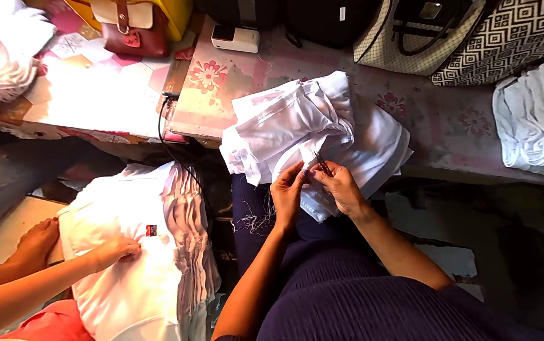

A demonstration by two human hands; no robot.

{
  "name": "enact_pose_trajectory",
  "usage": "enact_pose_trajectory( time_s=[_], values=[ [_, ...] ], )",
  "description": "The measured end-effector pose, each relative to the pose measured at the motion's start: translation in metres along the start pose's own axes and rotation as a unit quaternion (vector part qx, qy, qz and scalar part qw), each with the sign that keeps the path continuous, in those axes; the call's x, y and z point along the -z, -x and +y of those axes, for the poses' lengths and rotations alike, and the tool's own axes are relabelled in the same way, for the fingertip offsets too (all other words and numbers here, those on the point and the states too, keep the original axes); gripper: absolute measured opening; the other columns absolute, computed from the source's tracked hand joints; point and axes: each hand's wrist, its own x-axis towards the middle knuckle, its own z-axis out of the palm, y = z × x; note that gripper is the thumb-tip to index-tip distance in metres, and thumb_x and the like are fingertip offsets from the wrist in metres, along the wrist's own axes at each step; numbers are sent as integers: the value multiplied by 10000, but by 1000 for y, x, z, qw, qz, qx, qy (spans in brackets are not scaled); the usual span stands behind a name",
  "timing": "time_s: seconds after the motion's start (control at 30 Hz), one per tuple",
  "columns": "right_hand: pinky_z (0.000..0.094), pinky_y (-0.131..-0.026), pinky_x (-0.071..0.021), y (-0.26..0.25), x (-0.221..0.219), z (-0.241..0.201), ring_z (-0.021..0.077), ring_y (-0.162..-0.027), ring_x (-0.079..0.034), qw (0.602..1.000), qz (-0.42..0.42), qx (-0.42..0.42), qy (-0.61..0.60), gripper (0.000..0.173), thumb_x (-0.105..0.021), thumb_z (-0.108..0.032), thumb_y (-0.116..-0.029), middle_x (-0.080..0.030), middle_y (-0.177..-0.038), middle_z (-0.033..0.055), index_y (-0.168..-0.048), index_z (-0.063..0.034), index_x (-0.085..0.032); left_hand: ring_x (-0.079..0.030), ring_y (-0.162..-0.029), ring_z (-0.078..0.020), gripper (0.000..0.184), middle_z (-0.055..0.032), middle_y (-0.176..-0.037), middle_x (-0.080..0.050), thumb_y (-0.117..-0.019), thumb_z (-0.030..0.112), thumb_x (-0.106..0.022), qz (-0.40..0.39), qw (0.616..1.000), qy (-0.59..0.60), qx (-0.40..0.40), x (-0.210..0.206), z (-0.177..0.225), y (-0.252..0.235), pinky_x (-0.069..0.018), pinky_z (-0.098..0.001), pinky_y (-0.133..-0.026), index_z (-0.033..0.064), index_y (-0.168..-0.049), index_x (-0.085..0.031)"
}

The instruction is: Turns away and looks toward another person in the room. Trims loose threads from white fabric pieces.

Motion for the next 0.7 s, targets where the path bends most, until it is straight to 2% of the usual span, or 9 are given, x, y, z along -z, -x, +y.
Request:
enact_pose_trajectory(
  time_s=[0.1, 0.2, 0.3, 0.33, 0.4, 0.47, 0.53, 0.6, 0.7],
  values=[
    [171, -528, -402, -1, -2, 6, 8, -554, -466, 999, 9, 32, 37, 172, -770, -106, -896, -557, -683, -43, -1014, -26, -674, -735, -775, -147, 218, -93, -899, -759, -911, -77, -662, -18, 999, 23, 24, 2, 1, -1, -632, -326, -778, -93, -1127, -687],
    [171, -497, -380, -1, -7, 9, -1, -510, -438, 998, 49, 40, 28, 90, -753, -51, -881, -534, -628, -59, -921, -26, -677, -750, -811, -157, 218, -118, -919, -764, -897, -87, -683, -28, 999, 2, 40, 1, 1, 3, -638, -324, -810, -104, -1114, -690],
    [179, -490, -384, -2, -3, 10, 4, -510, -450, 998, 53, 35, 26, 54, -723, -54, -904, -564, -645, -50, -914, -22, -681, -759, -818, -157, 185, -119, -939, -770, -930, -59, -668, -39, 998, -14, 57, 1, 5, 5, -644, -321, -816, -101, -1107, -703],
    [177, -495, -381, -2, -2, 11, -1, -518, -451, 997, 49, 42, 44, 60, -715, -73, -914, -564, -657, -57, -927, -24, -685, -758, -806, -145, 159, -116, -928, -771, -930, -57, -667, -39, 998, -36, 40, 2, 4, 4, -644, -308, -806, -97, -1076, -717],
    [156, -537, -411, 0, 0, 10, -28, -566, -489, 991, 50, 77, 99, 87, -694, -105, -940, -592, -697, -62, -955, -20, -701, -751, -784, -117, 119, -117, -902, -769, -911, -61, -672, -37, 991, -119, -56, 2, -2, 1, -636, -271, -772, -90, -1007, -736],
    [139, -621, -460, 4, -2, 10, -43, -646, -546, 975, 63, 124, 171, 131, -666, -114, -960, -641, -751, -28, -985, 5, -715, -738, -775, -140, 93, -148, -882, -747, -903, -56, -665, -27, 958, -226, -177, 1, -11, -2, -621, -270, -752, -90, -956, -733],
    [154, -654, -473, 5, -2, 11, -24, -672, -563, 957, 72, 161, 231, 166, -650, -120, -967, -663, -774, 17, -1013, 22, -722, -717, -767, -188, 95, -146, -857, -723, -923, -23, -647, -21, 914, -327, -240, 1, -17, -5, -602, -316, -734, -49, -939, -737],
    [183, -665, -499, 5, -1, 16, 14, -675, -596, 943, 74, 187, 265, 181, -647, -125, -966, -686, -783, 56, -1027, 25, -727, -703, -769, -208, 109, -136, -858, -706, -951, 5, -625, -35, 902, -369, -222, 2, -16, -4, -588, -348, -722, -30, -954, -729],
    [176, -651, -487, 5, 2, 18, 7, -659, -580, 944, 76, 186, 260, 182, -651, -129, -959, -679, -768, 42, -1021, 20, -733, -693, -781, -160, 165, -152, -924, -680, -1001, -12, -519, -95, 948, -289, -91, 5, -3, -1, -600, -311, -734, -104, -1044, -650]
  ],
)
